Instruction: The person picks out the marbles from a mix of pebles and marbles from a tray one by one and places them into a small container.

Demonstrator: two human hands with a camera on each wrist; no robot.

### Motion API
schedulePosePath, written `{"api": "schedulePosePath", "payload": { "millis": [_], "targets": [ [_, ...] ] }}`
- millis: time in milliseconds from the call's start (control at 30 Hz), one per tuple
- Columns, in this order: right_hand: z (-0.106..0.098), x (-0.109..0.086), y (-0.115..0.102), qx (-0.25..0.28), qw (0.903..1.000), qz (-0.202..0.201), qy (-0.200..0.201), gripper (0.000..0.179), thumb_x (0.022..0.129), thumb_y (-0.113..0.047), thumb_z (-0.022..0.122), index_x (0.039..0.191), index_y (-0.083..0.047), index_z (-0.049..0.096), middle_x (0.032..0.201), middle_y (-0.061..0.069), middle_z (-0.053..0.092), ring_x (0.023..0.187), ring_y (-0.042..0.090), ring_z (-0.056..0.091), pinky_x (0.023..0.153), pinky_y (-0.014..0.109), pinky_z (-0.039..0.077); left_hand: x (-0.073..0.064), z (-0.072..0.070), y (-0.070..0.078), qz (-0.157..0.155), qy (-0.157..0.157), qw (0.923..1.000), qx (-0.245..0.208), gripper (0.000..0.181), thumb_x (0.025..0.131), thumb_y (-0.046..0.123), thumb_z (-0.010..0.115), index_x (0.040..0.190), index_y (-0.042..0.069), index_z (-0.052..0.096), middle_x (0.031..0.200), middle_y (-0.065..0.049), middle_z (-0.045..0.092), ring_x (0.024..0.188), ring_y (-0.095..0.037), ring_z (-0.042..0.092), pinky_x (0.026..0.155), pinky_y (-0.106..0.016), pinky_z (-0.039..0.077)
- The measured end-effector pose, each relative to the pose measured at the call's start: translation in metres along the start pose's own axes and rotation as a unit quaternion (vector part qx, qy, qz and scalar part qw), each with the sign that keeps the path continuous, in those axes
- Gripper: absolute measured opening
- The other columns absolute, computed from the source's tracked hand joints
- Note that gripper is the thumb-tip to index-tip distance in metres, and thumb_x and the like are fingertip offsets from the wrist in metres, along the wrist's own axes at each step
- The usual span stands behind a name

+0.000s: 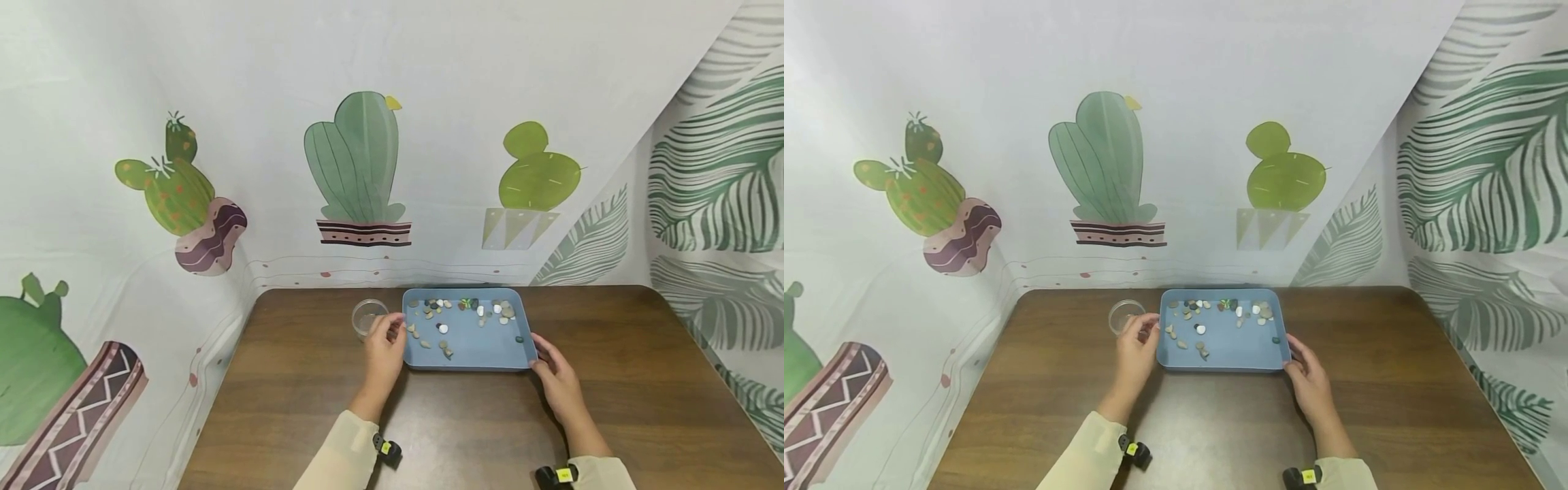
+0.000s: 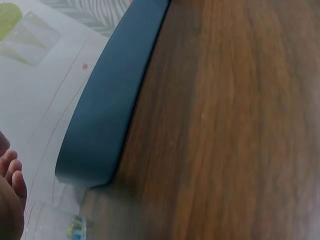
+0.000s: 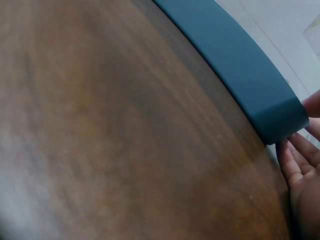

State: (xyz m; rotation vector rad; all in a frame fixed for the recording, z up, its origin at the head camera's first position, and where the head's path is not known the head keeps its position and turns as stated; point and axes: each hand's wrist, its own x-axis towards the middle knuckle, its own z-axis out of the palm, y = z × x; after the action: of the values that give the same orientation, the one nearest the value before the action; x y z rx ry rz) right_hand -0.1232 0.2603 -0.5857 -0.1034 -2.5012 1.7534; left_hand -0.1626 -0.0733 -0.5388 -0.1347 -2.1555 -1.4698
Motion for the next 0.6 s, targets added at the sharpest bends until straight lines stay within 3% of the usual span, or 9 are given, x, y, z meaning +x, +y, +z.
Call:
{"api": "schedulePosePath", "payload": {
  "millis": [400,600],
  "targets": [
    [0.002,-0.002,-0.001,0.027,0.9990,-0.035,0.004,0.049,0.103,-0.004,0.050,0.152,-0.007,0.044,0.148,0.023,0.049,0.120,-0.010,0.049,0.091,0.000,0.041,-0.001,0.023,0.004,0.033,-0.080,0.9941,0.065,0.024,0.089,0.004,0.068,0.112,0.004,0.073,0.105,-0.007,0.069,0.081,-0.014,0.066,0.066,-0.019,0.055],
    [0.002,-0.002,0.000,0.034,0.9986,-0.039,0.003,0.048,0.103,-0.004,0.050,0.151,-0.006,0.044,0.148,0.024,0.049,0.120,-0.009,0.050,0.092,0.000,0.042,0.002,0.034,0.005,0.029,-0.119,0.9884,0.090,0.028,0.090,0.008,0.069,0.118,0.008,0.073,0.115,-0.005,0.070,0.085,-0.013,0.066,0.068,-0.018,0.054]
  ]
}}
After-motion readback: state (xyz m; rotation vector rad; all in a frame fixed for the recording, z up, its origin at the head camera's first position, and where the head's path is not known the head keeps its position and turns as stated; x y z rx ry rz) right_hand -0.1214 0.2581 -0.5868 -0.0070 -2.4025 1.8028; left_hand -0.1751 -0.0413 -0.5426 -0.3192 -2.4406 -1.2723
